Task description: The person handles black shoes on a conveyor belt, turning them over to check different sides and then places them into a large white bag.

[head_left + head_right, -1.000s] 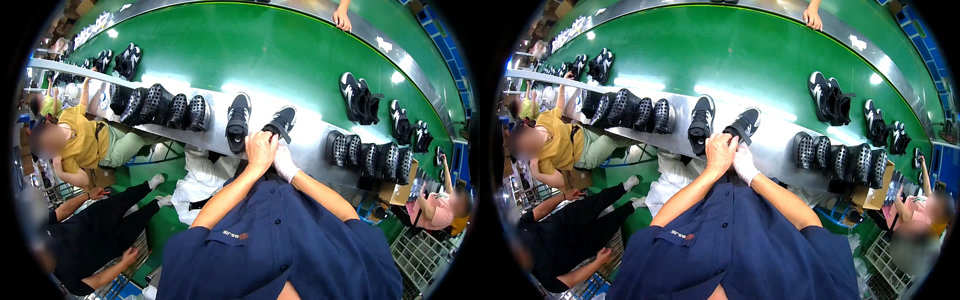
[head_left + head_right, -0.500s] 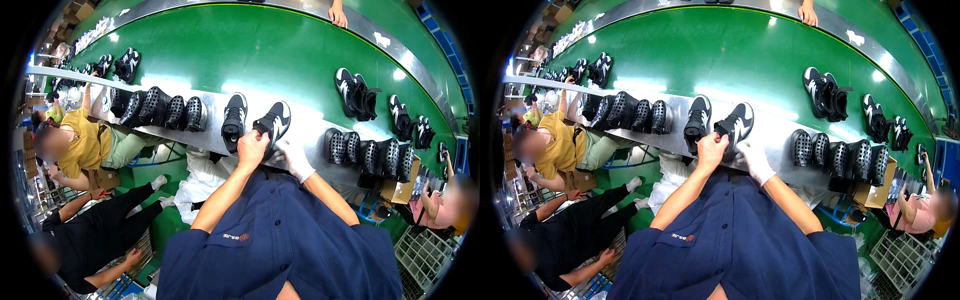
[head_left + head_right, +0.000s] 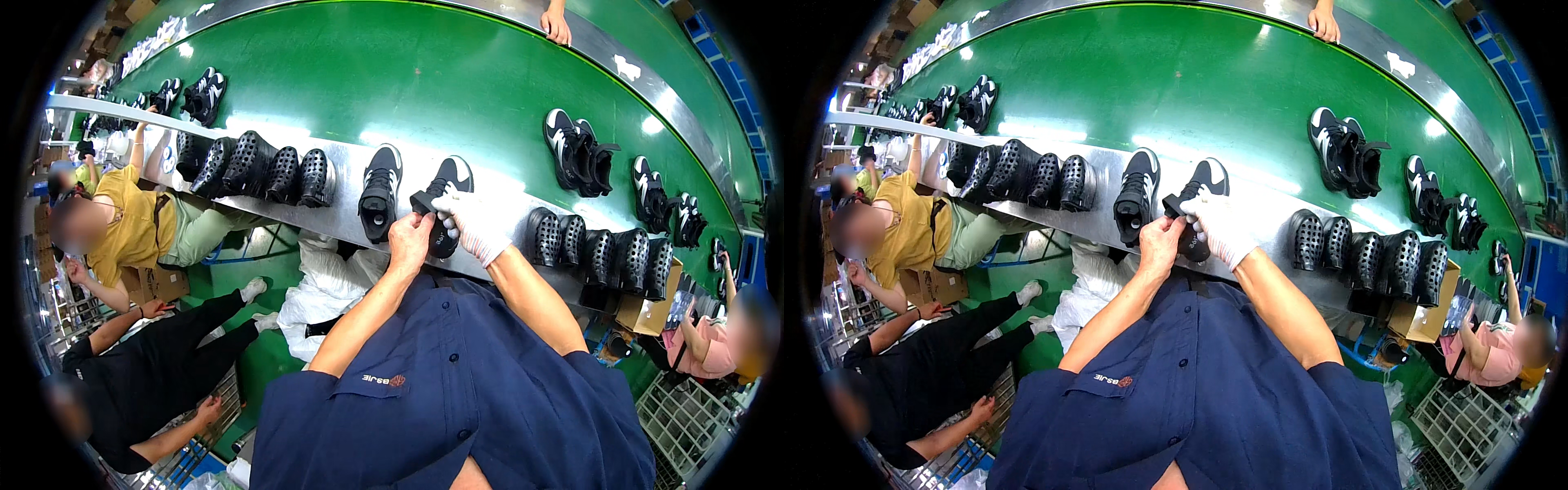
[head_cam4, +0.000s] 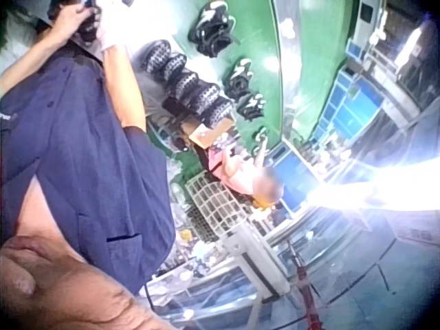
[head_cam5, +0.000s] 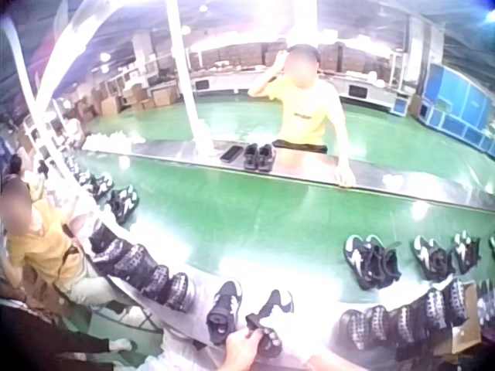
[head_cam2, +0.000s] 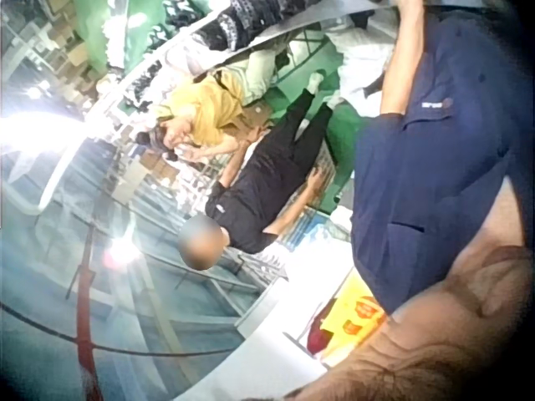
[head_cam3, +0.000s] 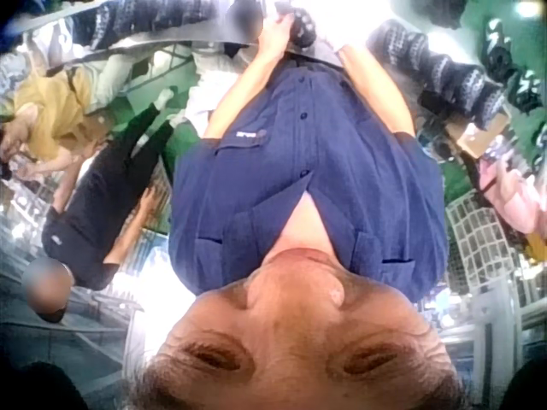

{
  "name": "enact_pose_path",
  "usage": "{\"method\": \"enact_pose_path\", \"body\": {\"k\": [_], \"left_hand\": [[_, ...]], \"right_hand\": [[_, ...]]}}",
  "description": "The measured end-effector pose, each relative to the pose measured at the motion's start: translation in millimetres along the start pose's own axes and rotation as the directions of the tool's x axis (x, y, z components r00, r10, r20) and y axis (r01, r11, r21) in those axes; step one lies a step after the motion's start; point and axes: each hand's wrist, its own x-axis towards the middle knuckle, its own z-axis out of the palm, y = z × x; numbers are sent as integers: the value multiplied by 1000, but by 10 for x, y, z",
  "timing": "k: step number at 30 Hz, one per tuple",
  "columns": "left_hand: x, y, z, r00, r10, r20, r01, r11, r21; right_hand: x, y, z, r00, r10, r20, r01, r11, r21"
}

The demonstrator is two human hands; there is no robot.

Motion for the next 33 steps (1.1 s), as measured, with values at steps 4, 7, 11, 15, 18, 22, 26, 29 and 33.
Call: {"method": "enact_pose_path", "body": {"k": [4,7,11,15,18,22,26,29,33], "left_hand": [[35,-92,-29,1000,-10,-25,10,1000,-5],[50,-140,-12,998,18,-52,-17,1000,20],[25,-115,-1,998,21,-66,-23,999,-24],[48,-120,24,998,-4,-61,2,999,-37],[36,-102,35,998,-24,-63,20,997,-71],[40,-118,36,997,-36,-70,29,996,-90],[61,-165,62,997,-28,-70,21,995,-101],[22,-60,75,998,-33,-58,30,998,-54],[19,-96,62,996,81,-25,-80,996,30]], "right_hand": [[43,97,-173,999,20,33,-25,989,148],[-15,156,-231,1000,14,26,-17,993,121],[-30,318,-265,1000,20,0,-20,999,46],[54,514,-263,999,22,-46,-20,999,40],[84,579,-243,996,34,-79,-31,999,33],[34,532,-158,993,10,-118,-18,997,-69],[30,540,-135,990,-60,-127,31,974,-225],[121,690,-203,983,-139,-120,96,945,-313],[111,712,-232,986,-135,-98,100,947,-306]]}}
